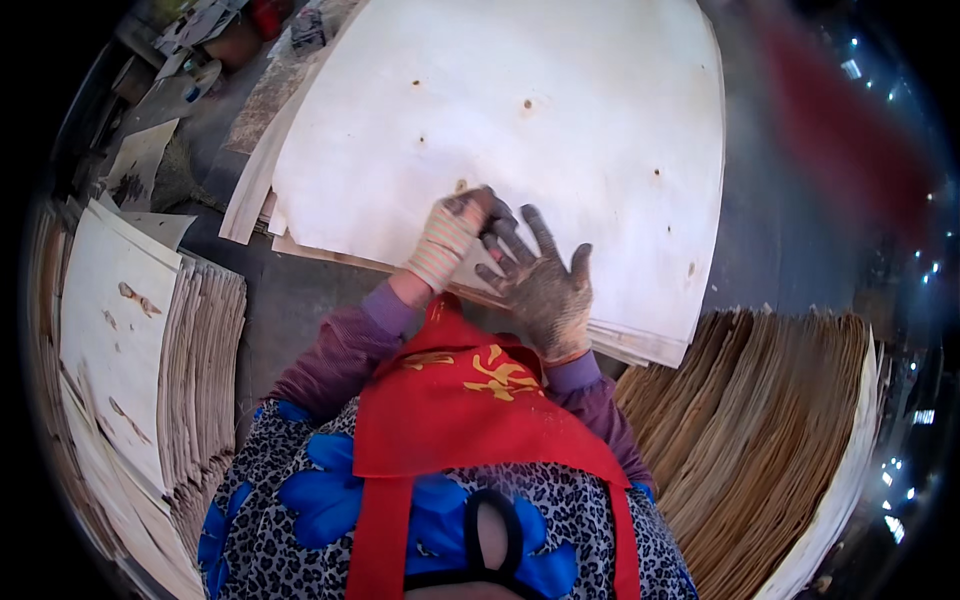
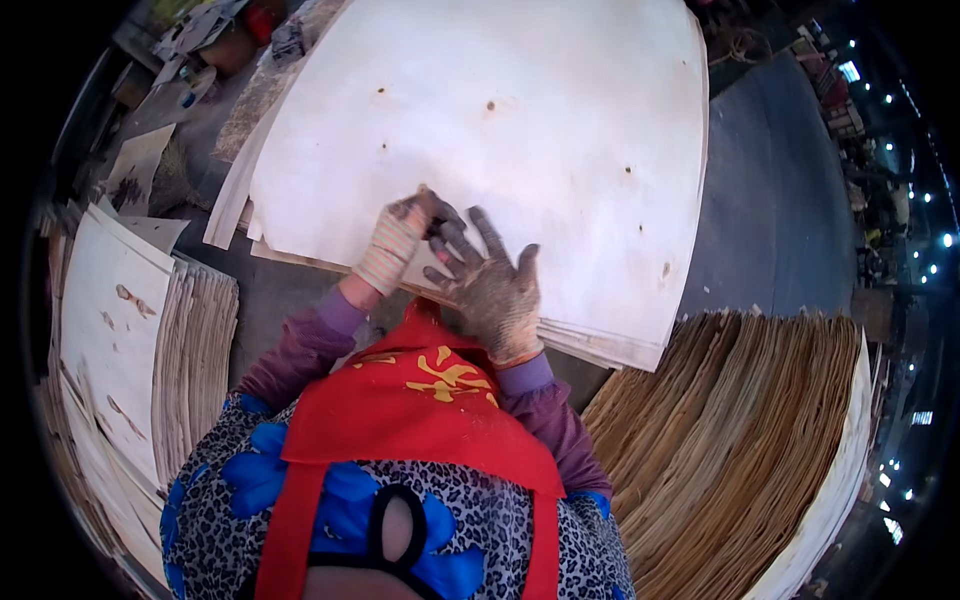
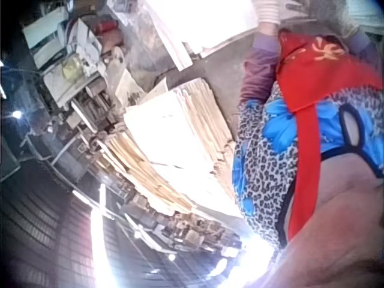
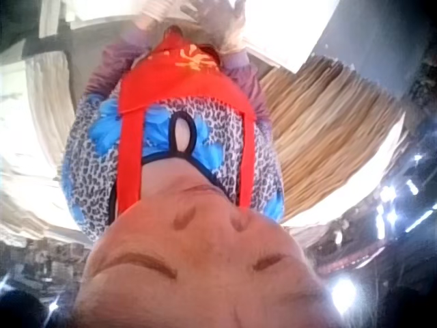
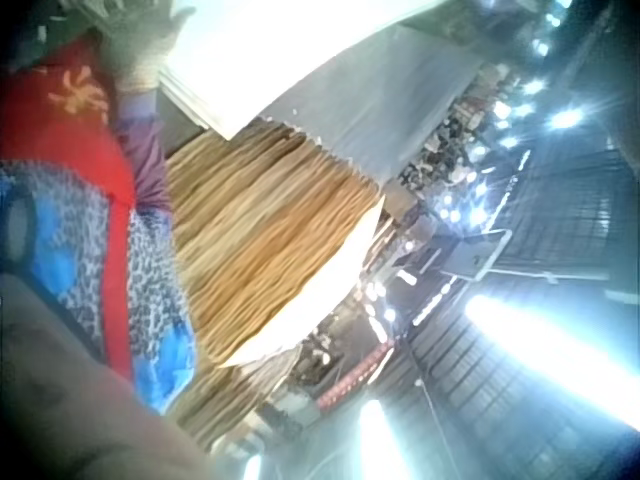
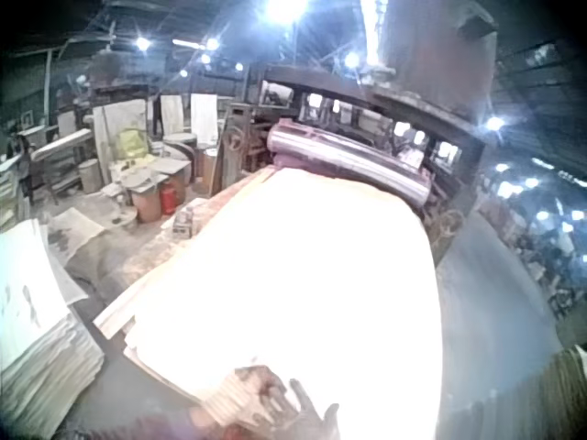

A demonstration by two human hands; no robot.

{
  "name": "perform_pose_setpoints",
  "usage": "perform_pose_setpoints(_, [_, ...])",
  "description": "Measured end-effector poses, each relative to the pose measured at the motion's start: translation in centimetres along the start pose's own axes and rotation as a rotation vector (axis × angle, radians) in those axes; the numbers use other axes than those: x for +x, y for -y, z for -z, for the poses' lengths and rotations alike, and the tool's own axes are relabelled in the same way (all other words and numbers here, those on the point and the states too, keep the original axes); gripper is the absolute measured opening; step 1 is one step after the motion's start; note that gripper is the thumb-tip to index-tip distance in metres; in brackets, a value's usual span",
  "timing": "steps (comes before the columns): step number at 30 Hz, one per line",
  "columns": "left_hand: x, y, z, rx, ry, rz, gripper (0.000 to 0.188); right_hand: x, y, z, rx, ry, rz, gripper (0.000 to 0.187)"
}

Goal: The person picks up thin wood veneer sheets from a stack and feeds them individually into a roller gluing machine.

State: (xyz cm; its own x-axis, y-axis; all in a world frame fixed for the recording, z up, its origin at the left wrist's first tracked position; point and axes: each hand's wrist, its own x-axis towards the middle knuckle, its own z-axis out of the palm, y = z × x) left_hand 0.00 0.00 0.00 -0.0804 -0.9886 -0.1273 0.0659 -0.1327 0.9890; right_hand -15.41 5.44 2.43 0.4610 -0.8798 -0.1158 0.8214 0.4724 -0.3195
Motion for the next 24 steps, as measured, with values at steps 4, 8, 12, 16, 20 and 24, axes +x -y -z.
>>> perform_pose_setpoints(4, [-1.2, 2.6, 1.7, -0.204, -0.050, 0.020, 0.043, -3.6, 2.6, 1.3, 0.031, -0.252, 0.211, 0.087])
perform_pose_setpoints(8, [-2.4, 3.3, 3.8, -0.025, -0.191, -0.008, 0.023, -8.5, 8.5, 5.1, -0.101, -0.343, 0.517, 0.082])
perform_pose_setpoints(12, [-4.6, 5.6, 4.9, 0.168, -0.209, -0.040, 0.017, -13.3, 11.9, 9.5, 0.174, -0.567, 0.688, 0.067])
perform_pose_setpoints(16, [-5.4, 5.1, 2.2, 0.181, -0.110, -0.059, 0.013, -13.8, 13.1, 10.6, 0.347, -0.736, 0.801, 0.056])
perform_pose_setpoints(20, [-5.6, 5.6, -1.3, 0.240, 0.046, -0.111, 0.009, -15.3, 13.8, 12.1, 0.343, -0.796, 0.865, 0.055])
perform_pose_setpoints(24, [-5.7, 3.8, -5.5, 0.362, 0.331, -0.079, 0.016, -13.7, 14.6, 10.5, 0.425, -0.719, 0.886, 0.057])
